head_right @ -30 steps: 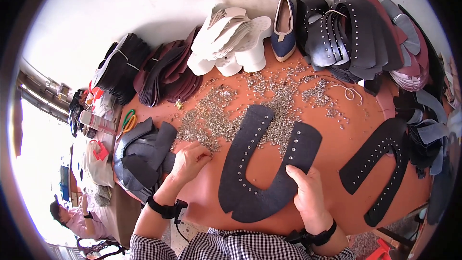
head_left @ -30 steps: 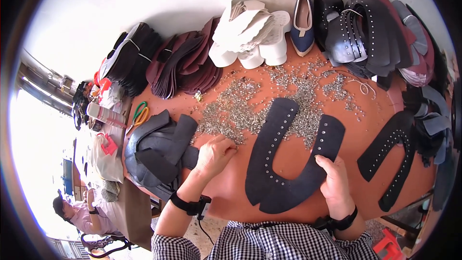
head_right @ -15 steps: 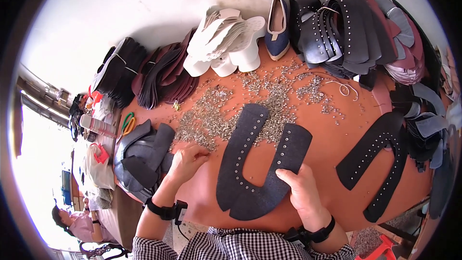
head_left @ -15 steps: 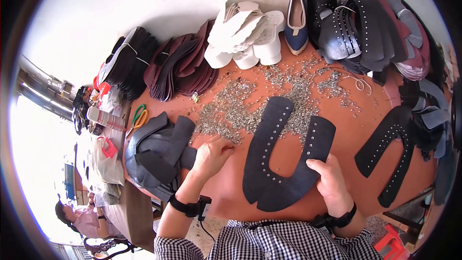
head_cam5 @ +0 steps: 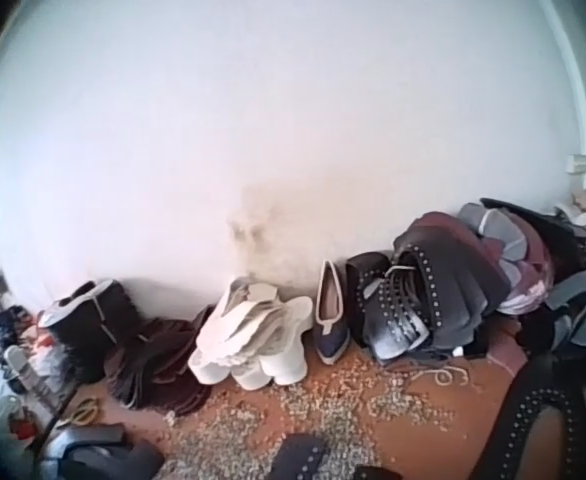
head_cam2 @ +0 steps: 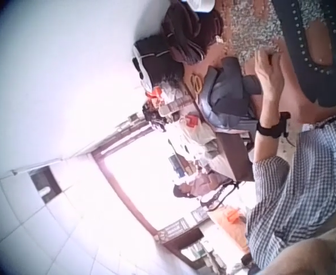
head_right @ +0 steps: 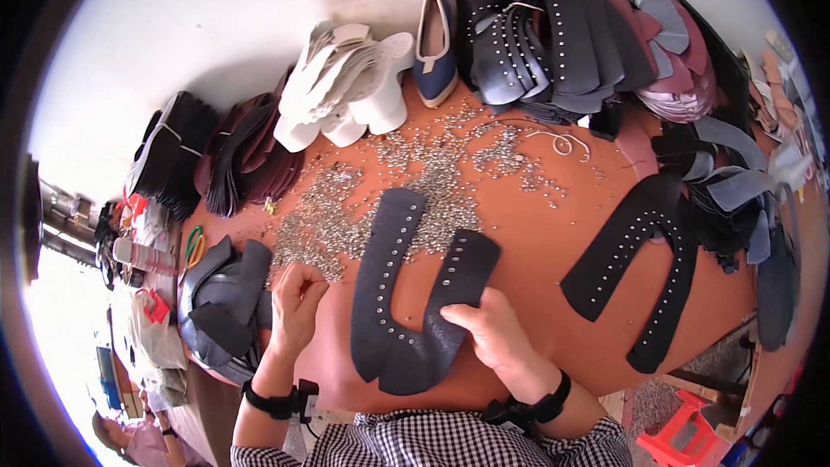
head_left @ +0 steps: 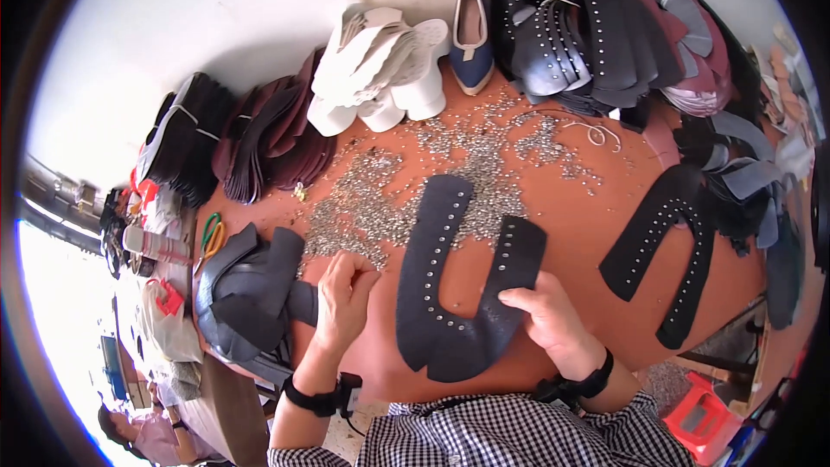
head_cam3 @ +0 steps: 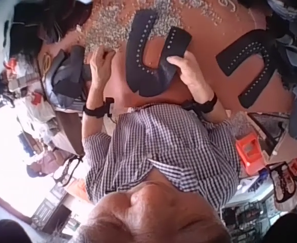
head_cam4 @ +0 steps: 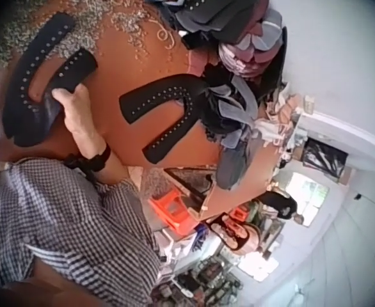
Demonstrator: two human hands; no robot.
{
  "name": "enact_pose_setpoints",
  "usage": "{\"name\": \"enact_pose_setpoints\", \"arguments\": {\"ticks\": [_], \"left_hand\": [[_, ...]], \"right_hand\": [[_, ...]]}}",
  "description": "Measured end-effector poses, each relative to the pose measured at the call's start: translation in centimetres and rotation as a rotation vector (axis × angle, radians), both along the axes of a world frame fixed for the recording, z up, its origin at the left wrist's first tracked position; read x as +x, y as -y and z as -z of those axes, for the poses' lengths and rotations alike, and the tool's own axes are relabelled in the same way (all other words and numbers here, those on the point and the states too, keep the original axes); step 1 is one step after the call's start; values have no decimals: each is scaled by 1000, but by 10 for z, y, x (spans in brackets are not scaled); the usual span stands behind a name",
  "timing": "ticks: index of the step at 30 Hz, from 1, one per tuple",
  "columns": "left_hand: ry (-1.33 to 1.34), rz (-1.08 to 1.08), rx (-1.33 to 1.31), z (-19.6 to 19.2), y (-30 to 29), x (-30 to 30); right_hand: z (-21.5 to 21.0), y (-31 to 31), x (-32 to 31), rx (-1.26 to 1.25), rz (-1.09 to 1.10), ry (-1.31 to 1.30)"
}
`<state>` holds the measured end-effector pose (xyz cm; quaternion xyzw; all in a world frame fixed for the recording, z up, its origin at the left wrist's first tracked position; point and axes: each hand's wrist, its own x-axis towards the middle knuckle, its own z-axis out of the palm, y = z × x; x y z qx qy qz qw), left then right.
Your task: The recorder is attaching small metallic eyelets to pre-cut shoe upper leather components.
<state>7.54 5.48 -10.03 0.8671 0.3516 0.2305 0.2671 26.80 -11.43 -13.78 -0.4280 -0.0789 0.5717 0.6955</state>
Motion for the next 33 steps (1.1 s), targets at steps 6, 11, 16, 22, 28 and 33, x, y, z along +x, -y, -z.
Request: {"name": "enact_pose_setpoints", "arguments": {"ticks": [6,11,16,22,28,33], "left_hand": [[331,272,-353,-13,56,56],[278,324,-230,8,65,74],[272,332,-67,10,63,80],[300,454,46,10,57,83],[336,253,-405,20,63,79],[320,161,-548,21,68,77]], "right_hand": [[-3,1,-1,59,29,48],[-8,0,-4,113,28,136],[-9,4,-4,109,7,168],[-7,4,-5,71,17,258],[-10,4,-5,28,25,434],[-5,6,-4,39,-38,633]]}}
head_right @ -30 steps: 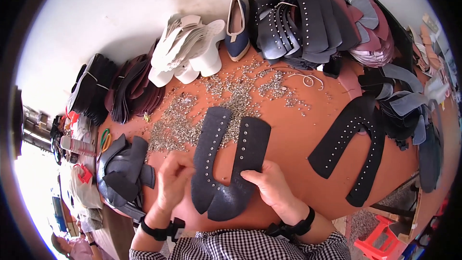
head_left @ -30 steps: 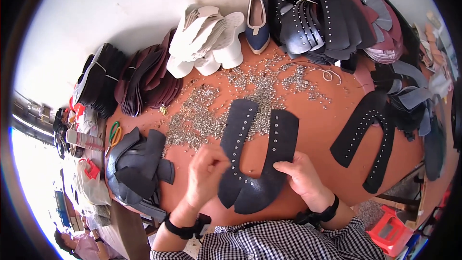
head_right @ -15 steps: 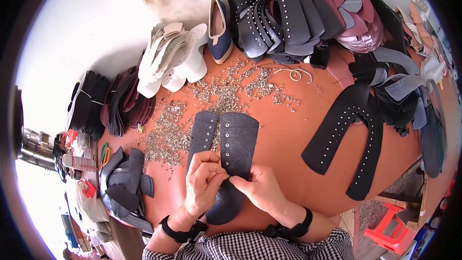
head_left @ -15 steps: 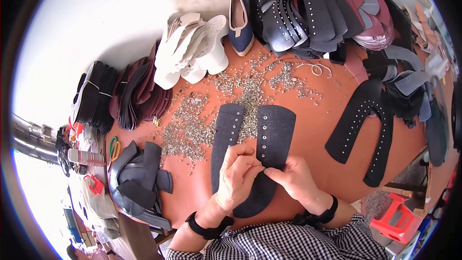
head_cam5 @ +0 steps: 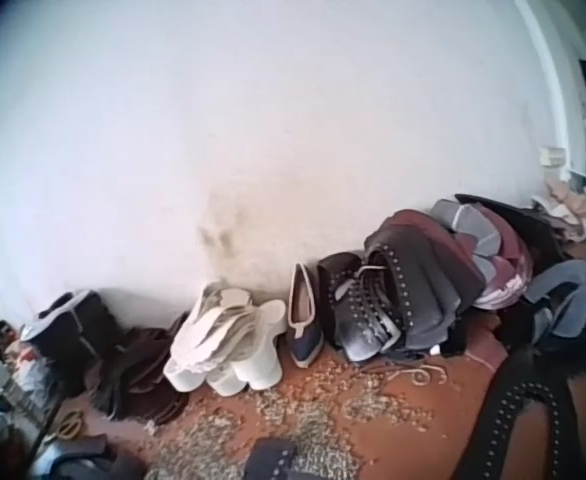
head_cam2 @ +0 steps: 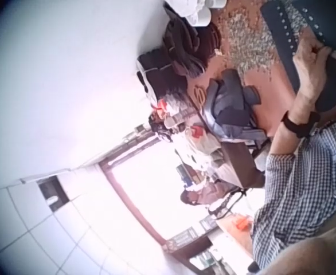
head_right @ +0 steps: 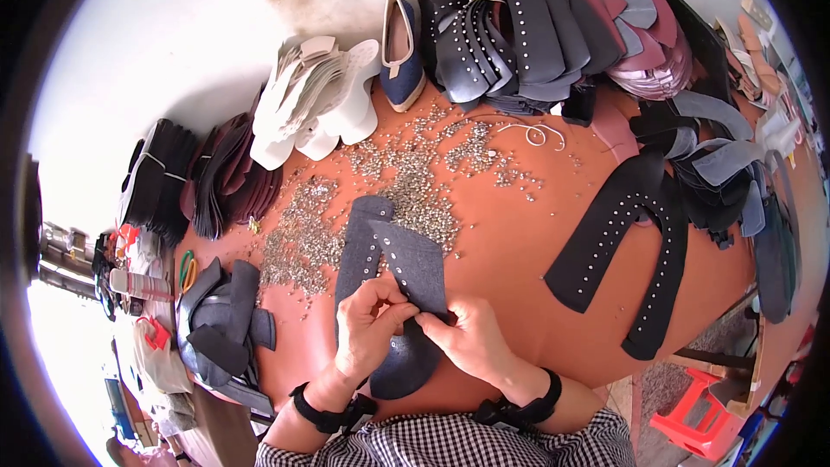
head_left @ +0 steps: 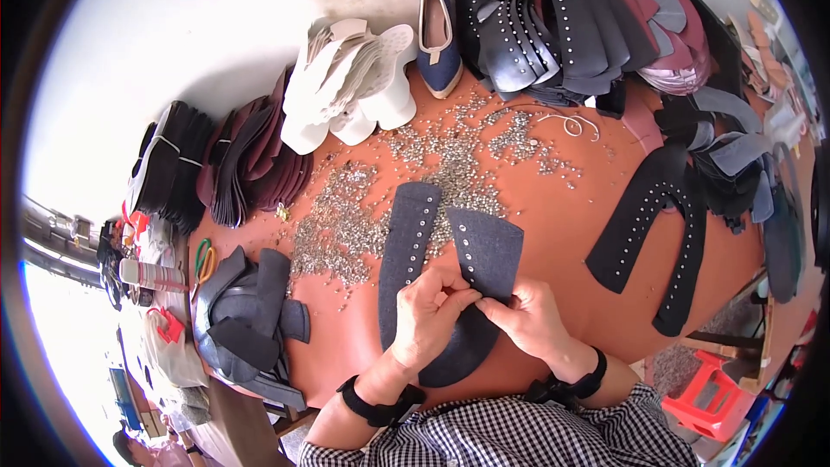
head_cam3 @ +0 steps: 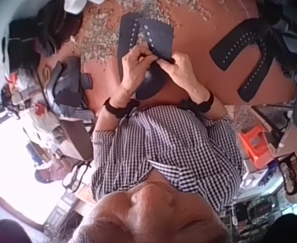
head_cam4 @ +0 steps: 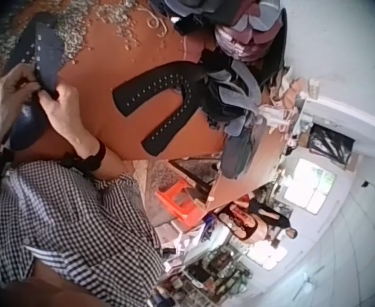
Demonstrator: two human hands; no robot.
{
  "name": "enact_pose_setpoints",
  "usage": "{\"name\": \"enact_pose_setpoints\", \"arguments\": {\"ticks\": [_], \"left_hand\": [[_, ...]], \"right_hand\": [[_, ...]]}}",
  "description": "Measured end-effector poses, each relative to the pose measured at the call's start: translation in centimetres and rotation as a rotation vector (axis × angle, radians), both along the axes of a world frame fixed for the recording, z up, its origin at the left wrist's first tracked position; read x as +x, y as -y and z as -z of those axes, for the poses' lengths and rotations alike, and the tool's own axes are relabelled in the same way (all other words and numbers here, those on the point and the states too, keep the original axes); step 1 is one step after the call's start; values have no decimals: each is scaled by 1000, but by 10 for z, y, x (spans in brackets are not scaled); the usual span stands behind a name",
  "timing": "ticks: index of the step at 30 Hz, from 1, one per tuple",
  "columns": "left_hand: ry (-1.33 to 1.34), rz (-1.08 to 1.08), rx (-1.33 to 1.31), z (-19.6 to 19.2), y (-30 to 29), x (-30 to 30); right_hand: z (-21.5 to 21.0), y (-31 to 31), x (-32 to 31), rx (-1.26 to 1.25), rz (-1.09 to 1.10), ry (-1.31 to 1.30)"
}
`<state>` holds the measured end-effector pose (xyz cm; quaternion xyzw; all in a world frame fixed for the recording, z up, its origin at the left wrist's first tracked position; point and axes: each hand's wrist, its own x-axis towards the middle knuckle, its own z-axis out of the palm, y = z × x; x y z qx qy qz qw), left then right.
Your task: The recorder is attaching small metallic eyelets to pre-cut shoe upper leather components.
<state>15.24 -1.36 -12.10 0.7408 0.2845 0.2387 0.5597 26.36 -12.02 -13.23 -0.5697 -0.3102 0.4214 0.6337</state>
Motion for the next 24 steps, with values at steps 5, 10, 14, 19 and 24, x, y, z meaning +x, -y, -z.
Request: {"name": "enact_pose_setpoints", "arguments": {"ticks": [5,10,14,19,24], "left_hand": [[-8,-55,-146,-6,-3,4],[125,-32,-445,-7,-7,3],[149,-12,-399,-4,-7,2],[-7,127,-424,-22,-20,-9],[-222,-181,61,-14,-75,-60]], "right_hand": [[-3,-1,-1,-71,48,-99],[-3,-6,-3,6,70,-297],[1,-3,-2,5,25,-219],[-4,-8,-3,33,32,-371],[1,-10,0,44,137,-424]]}}
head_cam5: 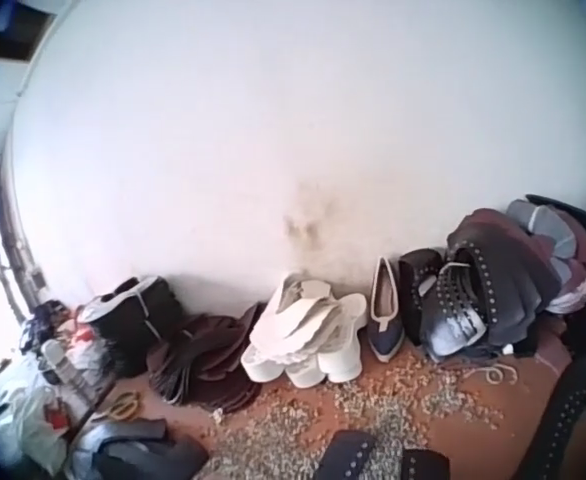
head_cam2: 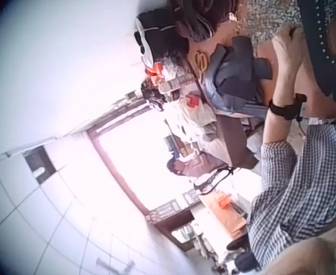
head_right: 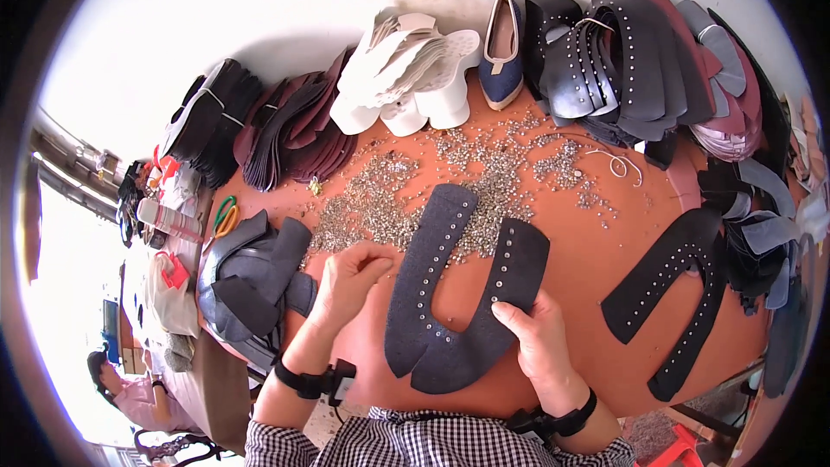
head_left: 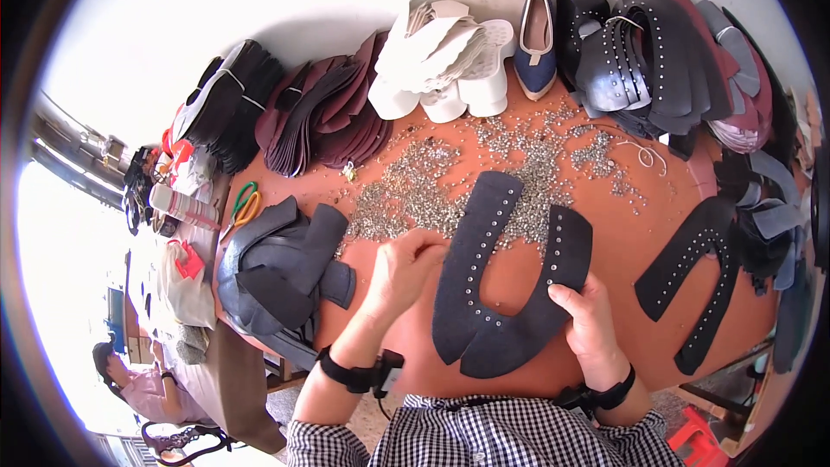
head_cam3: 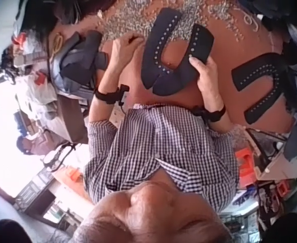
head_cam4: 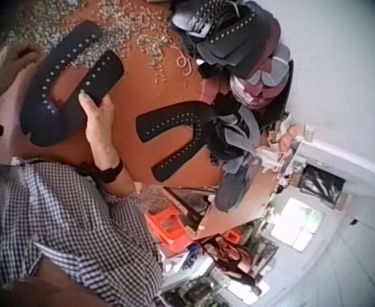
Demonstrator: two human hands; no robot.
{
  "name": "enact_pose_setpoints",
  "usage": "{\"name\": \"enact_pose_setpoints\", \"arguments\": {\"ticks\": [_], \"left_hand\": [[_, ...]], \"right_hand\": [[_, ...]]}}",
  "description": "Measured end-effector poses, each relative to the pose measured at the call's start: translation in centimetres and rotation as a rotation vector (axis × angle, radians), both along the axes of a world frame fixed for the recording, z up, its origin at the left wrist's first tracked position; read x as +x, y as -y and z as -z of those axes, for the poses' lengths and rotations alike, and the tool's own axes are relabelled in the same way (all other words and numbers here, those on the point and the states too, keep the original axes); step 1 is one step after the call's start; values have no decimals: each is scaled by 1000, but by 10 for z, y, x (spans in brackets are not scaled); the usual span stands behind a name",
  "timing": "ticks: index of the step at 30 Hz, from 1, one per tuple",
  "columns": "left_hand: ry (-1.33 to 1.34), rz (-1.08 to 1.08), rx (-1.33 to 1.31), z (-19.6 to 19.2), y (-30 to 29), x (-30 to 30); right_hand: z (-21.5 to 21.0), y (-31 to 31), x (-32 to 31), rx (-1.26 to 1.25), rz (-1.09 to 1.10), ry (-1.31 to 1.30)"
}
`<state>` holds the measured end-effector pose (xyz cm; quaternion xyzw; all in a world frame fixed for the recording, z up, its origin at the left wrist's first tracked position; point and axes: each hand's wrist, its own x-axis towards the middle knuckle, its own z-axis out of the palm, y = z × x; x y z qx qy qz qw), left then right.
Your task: The recorder is attaching small metallic eyelets to pre-cut shoe upper leather components.
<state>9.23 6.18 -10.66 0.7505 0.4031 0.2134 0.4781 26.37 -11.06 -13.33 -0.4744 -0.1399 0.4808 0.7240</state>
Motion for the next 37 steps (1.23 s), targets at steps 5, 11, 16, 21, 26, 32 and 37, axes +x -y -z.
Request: {"name": "enact_pose_setpoints", "arguments": {"ticks": [5,11,16,21,26,32,37], "left_hand": [[-362,21,247,25,-6,-18],[-499,59,574,36,-1,-11],[-531,96,661,31,-1,-6],[-445,107,676,26,0,1],[-16,23,11,-4,30,10],[287,197,111,-6,83,50],[161,227,311,9,83,54]], "right_hand": [[-1,0,0,-12,12,5],[-3,0,2,-35,9,-64],[-5,2,3,24,-102,-138],[-1,5,5,59,-125,-134],[6,3,2,70,-76,-137],[1,4,2,90,-50,-167],[3,3,-1,136,-41,-138]]}}
